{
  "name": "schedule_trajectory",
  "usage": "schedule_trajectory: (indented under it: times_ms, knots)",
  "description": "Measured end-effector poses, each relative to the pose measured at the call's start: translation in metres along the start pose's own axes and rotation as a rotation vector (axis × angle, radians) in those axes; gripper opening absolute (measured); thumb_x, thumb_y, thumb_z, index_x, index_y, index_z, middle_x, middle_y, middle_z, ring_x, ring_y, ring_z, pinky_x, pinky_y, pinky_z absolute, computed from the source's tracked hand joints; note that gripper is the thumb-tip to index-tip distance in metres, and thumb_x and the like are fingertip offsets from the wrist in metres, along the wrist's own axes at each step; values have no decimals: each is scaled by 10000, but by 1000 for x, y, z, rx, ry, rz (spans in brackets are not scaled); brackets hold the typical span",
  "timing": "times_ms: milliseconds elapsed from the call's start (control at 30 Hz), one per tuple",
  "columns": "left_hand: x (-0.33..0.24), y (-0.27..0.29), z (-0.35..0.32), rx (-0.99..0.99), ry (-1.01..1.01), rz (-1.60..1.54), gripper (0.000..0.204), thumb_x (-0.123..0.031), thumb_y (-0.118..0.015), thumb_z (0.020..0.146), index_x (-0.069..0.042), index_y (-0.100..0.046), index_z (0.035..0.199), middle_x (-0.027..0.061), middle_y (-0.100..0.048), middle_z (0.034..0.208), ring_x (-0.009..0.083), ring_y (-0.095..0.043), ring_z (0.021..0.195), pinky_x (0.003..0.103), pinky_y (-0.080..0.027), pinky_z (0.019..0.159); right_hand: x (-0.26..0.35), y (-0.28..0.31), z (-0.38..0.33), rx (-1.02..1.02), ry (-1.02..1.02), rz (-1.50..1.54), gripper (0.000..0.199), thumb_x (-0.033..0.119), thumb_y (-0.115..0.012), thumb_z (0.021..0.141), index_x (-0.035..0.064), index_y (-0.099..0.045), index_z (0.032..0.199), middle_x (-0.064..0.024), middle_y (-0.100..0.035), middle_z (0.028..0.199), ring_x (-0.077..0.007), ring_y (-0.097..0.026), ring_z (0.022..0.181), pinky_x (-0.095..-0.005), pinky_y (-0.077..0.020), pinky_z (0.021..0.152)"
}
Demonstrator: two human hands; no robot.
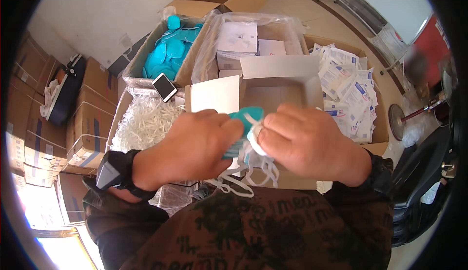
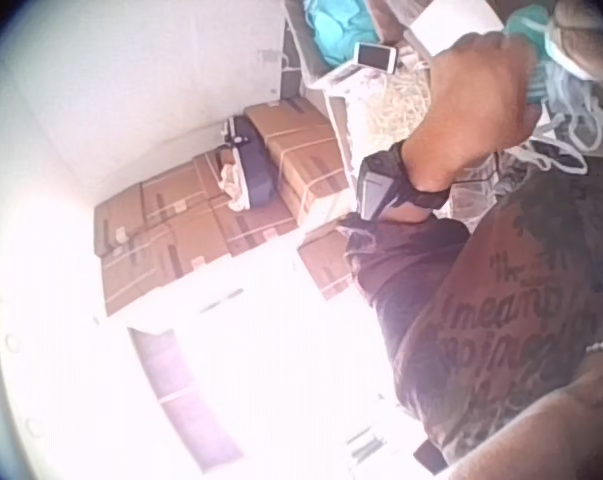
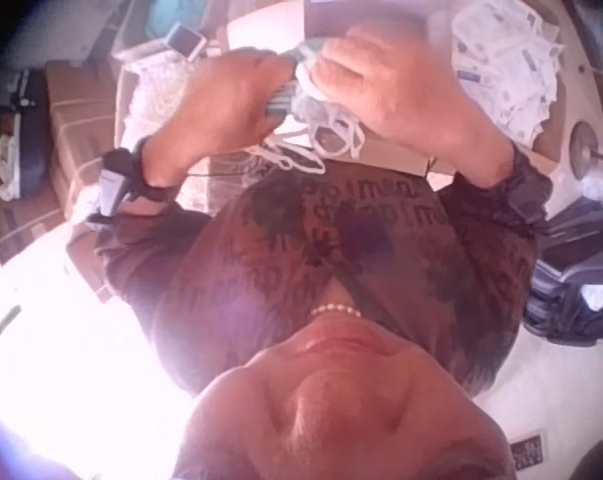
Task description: The person is packing several stacks of teal-colored face masks into cardboard boxes.
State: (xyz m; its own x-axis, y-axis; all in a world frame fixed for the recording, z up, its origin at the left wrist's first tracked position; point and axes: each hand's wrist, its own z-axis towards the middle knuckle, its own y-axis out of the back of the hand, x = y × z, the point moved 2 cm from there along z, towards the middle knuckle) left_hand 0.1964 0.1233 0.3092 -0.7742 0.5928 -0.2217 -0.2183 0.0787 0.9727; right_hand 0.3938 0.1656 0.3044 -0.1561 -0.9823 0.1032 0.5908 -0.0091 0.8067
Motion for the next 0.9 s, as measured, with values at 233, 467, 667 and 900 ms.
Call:
schedule_trajectory:
  times_ms: [233, 467, 667, 900]
  knots:
    - [-38, 5, -50, 111, -372, -49, 261, -121, -689, 611, -98, -478, 763, 47, -476, 704, 221, -533, 616, 343, -433, 517, 34, 41, -27, 587, 88, 409, 108, 150, -599, 807, 89, -565, 889, -43, -556, 762, -203, -605, 655, -325, -503, 546]
    - [32, 15, -42, -157, 118, 286, 360, -77, -736, 556, -75, -478, 806, 77, -515, 722, 291, -571, 692, 402, -474, 573, -41, 16, -69, 164, -985, 805, 154, 173, -607, 929, 21, -628, 937, -21, -654, 852, -90, -610, 736, -255, -458, 625]
    - [29, 29, -12, -272, 102, 397, 381, -70, -755, 546, -76, -484, 814, 70, -539, 750, 283, -580, 732, 390, -476, 589, -59, -63, -51, -40, -992, 1268, 289, 169, -606, 929, 48, -596, 1191, 30, -612, 1055, -54, -546, 899, -225, -441, 766]
    - [17, 21, 13, -276, 32, 397, 379, -90, -763, 562, -80, -490, 826, 69, -552, 750, 279, -597, 748, 383, -484, 596, -46, -102, -18, -66, -666, 1441, 413, 169, -672, 898, 32, -535, 1262, -11, -596, 1145, -89, -531, 1034, -271, -443, 902]
